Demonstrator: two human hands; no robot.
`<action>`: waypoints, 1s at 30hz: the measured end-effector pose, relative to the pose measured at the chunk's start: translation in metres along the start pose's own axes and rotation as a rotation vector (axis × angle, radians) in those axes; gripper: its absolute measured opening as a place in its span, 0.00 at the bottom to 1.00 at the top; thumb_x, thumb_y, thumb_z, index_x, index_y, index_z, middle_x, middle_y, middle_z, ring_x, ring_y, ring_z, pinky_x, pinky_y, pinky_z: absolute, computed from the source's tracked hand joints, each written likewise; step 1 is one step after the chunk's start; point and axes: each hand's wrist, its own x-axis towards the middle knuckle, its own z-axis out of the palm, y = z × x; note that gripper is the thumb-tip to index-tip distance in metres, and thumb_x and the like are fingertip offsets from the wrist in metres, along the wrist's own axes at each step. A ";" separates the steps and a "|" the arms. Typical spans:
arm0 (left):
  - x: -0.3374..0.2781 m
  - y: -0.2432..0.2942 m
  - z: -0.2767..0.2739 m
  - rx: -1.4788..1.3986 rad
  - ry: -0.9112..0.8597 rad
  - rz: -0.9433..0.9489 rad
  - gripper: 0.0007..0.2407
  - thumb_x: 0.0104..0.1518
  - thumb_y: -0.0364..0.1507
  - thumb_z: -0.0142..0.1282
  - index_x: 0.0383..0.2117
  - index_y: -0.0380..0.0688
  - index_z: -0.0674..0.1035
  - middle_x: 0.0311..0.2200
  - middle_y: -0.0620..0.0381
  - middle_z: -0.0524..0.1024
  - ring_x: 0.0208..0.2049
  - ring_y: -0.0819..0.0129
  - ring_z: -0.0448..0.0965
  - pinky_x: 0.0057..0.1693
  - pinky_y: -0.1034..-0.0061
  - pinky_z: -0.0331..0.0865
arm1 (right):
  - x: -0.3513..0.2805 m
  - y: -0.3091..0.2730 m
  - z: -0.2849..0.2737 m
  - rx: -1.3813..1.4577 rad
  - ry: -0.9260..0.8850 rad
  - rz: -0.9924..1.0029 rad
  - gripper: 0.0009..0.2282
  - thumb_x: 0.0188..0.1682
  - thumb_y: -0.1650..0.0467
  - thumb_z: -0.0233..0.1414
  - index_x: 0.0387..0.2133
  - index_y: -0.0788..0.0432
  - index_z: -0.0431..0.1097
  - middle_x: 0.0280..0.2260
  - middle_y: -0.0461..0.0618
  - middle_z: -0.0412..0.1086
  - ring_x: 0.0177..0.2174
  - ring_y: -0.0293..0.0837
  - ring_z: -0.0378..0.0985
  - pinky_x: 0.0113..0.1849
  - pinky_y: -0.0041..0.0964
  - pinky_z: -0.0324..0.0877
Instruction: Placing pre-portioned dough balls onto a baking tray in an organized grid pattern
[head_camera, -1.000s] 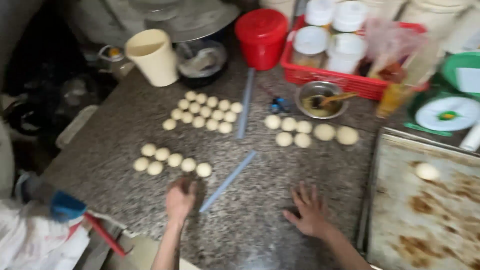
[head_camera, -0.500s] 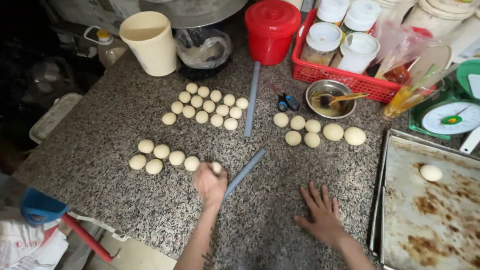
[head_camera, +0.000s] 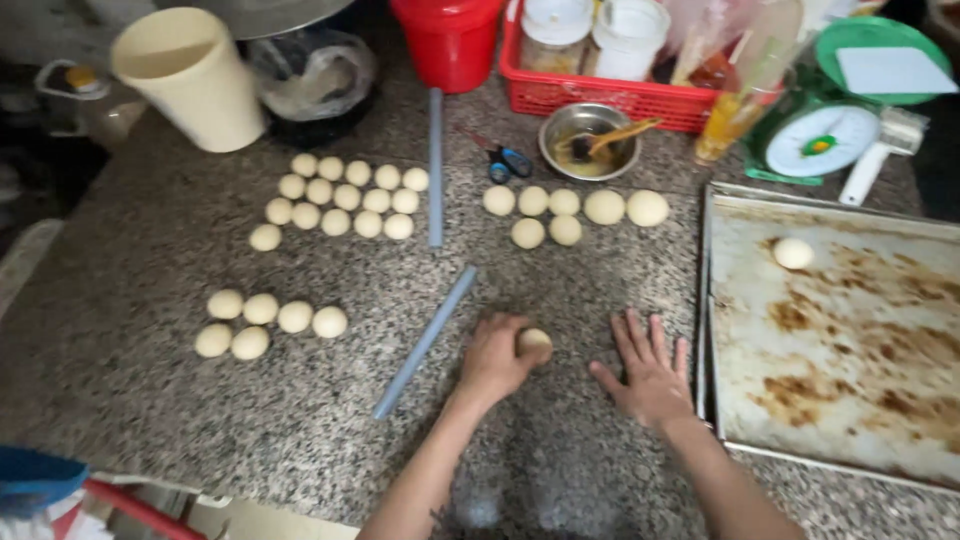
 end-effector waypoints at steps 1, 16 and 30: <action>0.006 0.000 0.006 0.002 -0.013 0.010 0.22 0.49 0.43 0.62 0.49 0.50 0.77 0.44 0.55 0.74 0.51 0.52 0.72 0.54 0.54 0.70 | -0.002 -0.001 0.001 0.005 -0.001 0.016 0.35 0.49 0.43 0.34 0.68 0.36 0.32 0.70 0.34 0.25 0.67 0.47 0.22 0.64 0.58 0.21; 0.025 -0.010 0.035 0.305 0.188 0.412 0.14 0.59 0.45 0.49 0.27 0.49 0.76 0.36 0.58 0.68 0.40 0.58 0.67 0.44 0.61 0.64 | 0.000 0.004 0.018 0.031 0.332 -0.068 0.26 0.53 0.53 0.37 0.65 0.39 0.49 0.67 0.39 0.45 0.66 0.49 0.38 0.61 0.62 0.38; 0.038 0.005 0.045 0.121 0.389 0.267 0.11 0.62 0.34 0.54 0.23 0.47 0.72 0.32 0.61 0.63 0.38 0.65 0.69 0.43 0.69 0.61 | -0.005 -0.003 0.003 0.011 0.290 -0.046 0.25 0.53 0.52 0.35 0.65 0.38 0.48 0.67 0.37 0.43 0.67 0.47 0.36 0.62 0.60 0.36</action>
